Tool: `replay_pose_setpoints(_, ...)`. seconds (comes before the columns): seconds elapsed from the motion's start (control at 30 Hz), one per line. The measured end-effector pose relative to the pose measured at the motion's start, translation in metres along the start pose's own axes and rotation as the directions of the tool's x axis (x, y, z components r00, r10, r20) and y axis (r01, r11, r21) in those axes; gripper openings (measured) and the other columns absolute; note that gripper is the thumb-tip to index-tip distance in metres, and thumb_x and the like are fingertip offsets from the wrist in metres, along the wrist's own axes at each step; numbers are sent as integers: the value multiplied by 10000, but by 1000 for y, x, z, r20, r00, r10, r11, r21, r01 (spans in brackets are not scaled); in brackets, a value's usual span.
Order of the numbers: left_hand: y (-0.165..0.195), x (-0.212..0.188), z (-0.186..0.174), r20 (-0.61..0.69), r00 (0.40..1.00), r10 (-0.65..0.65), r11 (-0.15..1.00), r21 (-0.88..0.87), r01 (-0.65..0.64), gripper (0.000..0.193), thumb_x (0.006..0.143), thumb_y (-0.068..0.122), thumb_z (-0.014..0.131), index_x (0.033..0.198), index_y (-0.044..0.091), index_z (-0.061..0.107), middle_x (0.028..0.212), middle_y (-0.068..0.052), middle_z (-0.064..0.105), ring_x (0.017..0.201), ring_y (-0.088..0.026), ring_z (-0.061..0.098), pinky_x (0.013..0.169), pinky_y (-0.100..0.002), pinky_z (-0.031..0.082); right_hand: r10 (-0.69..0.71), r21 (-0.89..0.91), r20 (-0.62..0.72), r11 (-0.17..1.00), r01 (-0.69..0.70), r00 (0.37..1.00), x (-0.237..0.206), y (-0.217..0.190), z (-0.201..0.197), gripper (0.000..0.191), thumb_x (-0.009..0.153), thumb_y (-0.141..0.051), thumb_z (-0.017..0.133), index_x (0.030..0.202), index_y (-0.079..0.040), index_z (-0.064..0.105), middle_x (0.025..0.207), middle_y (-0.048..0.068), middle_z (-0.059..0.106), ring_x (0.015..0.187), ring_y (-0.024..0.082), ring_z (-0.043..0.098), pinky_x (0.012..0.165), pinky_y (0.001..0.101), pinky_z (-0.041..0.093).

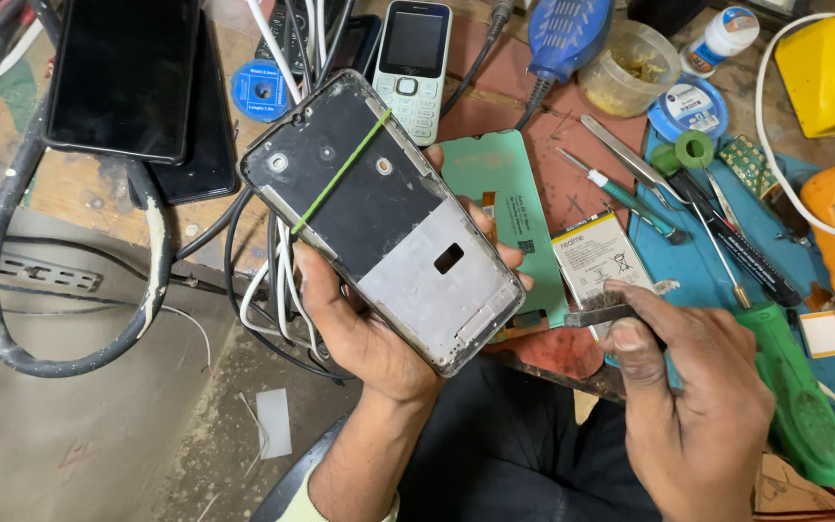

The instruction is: The person holds a disassembled mobile phone chassis and uses a green electric screwdriver to remove screws from the back cover. They then use tweezers to carefully pry and lift the back cover and internal components, working on the device's internal assembly.

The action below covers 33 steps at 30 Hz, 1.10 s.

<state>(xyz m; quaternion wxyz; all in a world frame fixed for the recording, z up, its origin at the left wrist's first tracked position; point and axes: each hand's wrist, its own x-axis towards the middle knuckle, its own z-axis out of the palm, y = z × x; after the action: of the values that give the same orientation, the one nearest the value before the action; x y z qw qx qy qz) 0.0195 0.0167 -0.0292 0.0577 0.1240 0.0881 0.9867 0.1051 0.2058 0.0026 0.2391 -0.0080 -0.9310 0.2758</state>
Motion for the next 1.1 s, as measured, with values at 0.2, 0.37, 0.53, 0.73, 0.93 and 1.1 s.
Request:
replay_pose_setpoints(0.2, 1, 1, 0, 0, 1000, -5, 1000, 0, 5, 961, 1036, 746, 325, 1587, -42, 332, 1200, -243, 659, 998, -358, 723, 863, -490, 619, 83, 370, 24, 925, -86, 996, 20, -8, 11, 265, 949, -232, 696, 1155, -122, 571, 1096, 12, 605, 933, 153, 642, 892, 280, 515)
replay_pose_setpoints(0.37, -1, 2, 0, -8, 1000, -2, 1000, 24, 2, 956, 1050, 746, 313, 1580, -50, 341, 1183, -245, 665, 983, -356, 725, 856, -484, 620, -359, -29, 88, 932, 362, 929, 43, -13, 3, 179, 956, -109, 755, 1122, -108, 688, 1047, -5, 727, 985, 233, 626, 993, 372, 380)
replay_pose_setpoints(0.53, -1, 1, -1, -49, 998, 36, 999, 39, -34, 977, 1043, 758, 307, 1600, -43, 349, 1188, -250, 664, 982, -365, 721, 851, -504, 618, -465, -13, 115, 883, 469, 878, 39, -27, 15, 212, 847, -122, 765, 1056, -127, 730, 976, -13, 724, 909, 242, 595, 916, 407, 374)
replay_pose_setpoints(0.73, -2, 0, 1, -68, 998, 2, 998, -57, -6, 972, 1017, 778, 295, 1569, -20, 355, 1215, -260, 651, 1025, -383, 703, 883, -518, 602, -388, -113, 130, 908, 403, 912, 49, -61, 9, 223, 851, -99, 785, 1067, -146, 761, 959, -19, 727, 901, 212, 613, 895, 393, 383)
replay_pose_setpoints(0.93, -6, -1, 2, -5, 995, 101, 993, -62, -101, 970, 991, 775, 368, 1583, 8, 318, 1240, -242, 605, 1086, -372, 666, 938, -522, 571, -142, 51, 103, 989, 137, 984, 32, -71, 14, 194, 889, -79, 781, 1080, -80, 752, 937, 40, 750, 841, 186, 690, 817, 313, 472)
replay_pose_setpoints(1.1, -16, -10, 0, 26, 983, 180, 979, -103, -177, 1034, 912, 778, 507, 1607, 48, 277, 1233, -191, 516, 1165, -347, 598, 1042, -511, 518, 209, 285, 120, 929, -235, 971, -14, -71, 29, 188, 877, -86, 788, 1063, -58, 782, 852, 59, 786, 691, 79, 701, 579, 200, 515)
